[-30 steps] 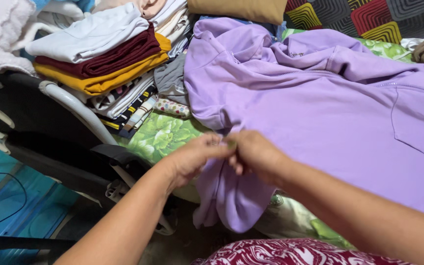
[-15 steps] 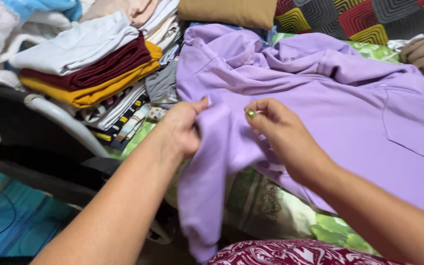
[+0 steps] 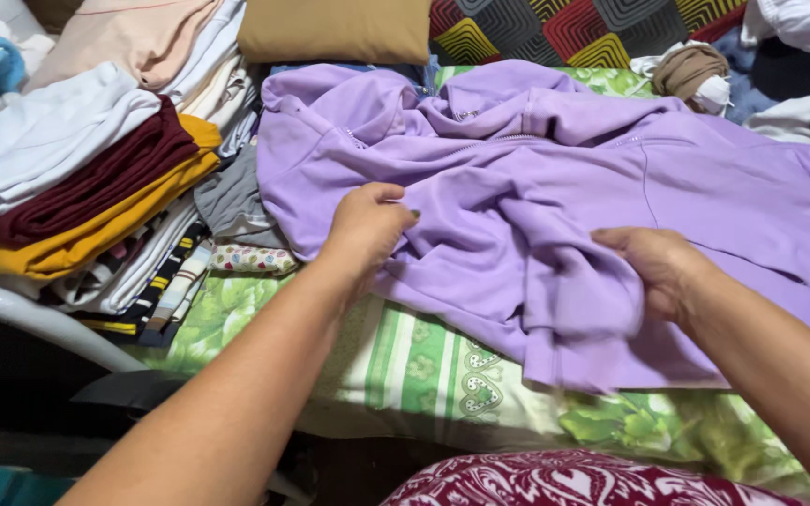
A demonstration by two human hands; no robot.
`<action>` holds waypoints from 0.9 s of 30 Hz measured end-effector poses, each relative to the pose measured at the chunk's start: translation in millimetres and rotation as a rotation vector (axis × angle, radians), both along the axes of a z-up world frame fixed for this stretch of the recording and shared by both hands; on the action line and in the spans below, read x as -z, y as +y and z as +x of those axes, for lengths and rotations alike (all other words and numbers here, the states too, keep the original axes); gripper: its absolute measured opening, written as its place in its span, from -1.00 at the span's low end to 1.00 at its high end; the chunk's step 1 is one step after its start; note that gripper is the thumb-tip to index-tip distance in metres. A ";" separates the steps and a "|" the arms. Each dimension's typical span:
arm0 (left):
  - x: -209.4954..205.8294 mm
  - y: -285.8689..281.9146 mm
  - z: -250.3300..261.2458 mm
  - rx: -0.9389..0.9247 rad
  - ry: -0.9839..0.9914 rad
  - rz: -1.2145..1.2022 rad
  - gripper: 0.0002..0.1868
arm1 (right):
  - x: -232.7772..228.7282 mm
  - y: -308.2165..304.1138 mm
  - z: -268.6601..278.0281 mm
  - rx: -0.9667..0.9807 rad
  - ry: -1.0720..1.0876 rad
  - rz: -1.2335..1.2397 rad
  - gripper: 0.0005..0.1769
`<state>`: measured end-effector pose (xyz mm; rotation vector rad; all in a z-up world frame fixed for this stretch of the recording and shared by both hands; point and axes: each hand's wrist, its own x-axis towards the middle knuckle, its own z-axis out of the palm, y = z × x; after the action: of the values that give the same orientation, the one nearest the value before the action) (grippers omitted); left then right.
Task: The person folds a light purple zip-up hoodie on a bed, smoothing and aligning the sleeves and body before rolling it into a compact bundle. The person then picks up a dark blue long-sleeve top and begins to fold it.
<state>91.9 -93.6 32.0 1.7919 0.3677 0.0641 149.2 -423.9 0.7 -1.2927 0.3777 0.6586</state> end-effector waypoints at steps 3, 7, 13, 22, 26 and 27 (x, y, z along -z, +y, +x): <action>11.9 2.7 3.6 -0.054 -0.212 0.530 -0.45 | -8.6 -1.0 -16.1 0.156 -0.229 -0.411 -0.53; 15.3 8.6 4.5 -0.051 -0.263 0.900 -0.35 | -24.1 18.5 -48.7 -0.172 -0.268 -0.663 -0.27; -14.7 43.2 7.9 0.483 0.188 0.439 -0.69 | -32.0 -54.1 -23.5 -0.309 -0.320 -0.831 -0.53; -2.9 110.6 4.7 0.467 0.297 0.149 -0.78 | 19.5 -259.1 72.9 0.423 -0.380 -0.940 -0.67; 5.8 99.6 8.9 0.567 0.355 0.568 -0.69 | 59.6 -289.1 86.1 0.485 -0.266 -0.908 -0.77; 3.3 95.5 12.1 0.583 0.349 0.663 -0.66 | 68.3 -290.7 88.1 0.492 -0.246 -0.899 -0.79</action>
<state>104.0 1.9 28.7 2.5103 0.0469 -0.6065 237.3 -714.6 -67.6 -2.0003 0.8057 -0.1366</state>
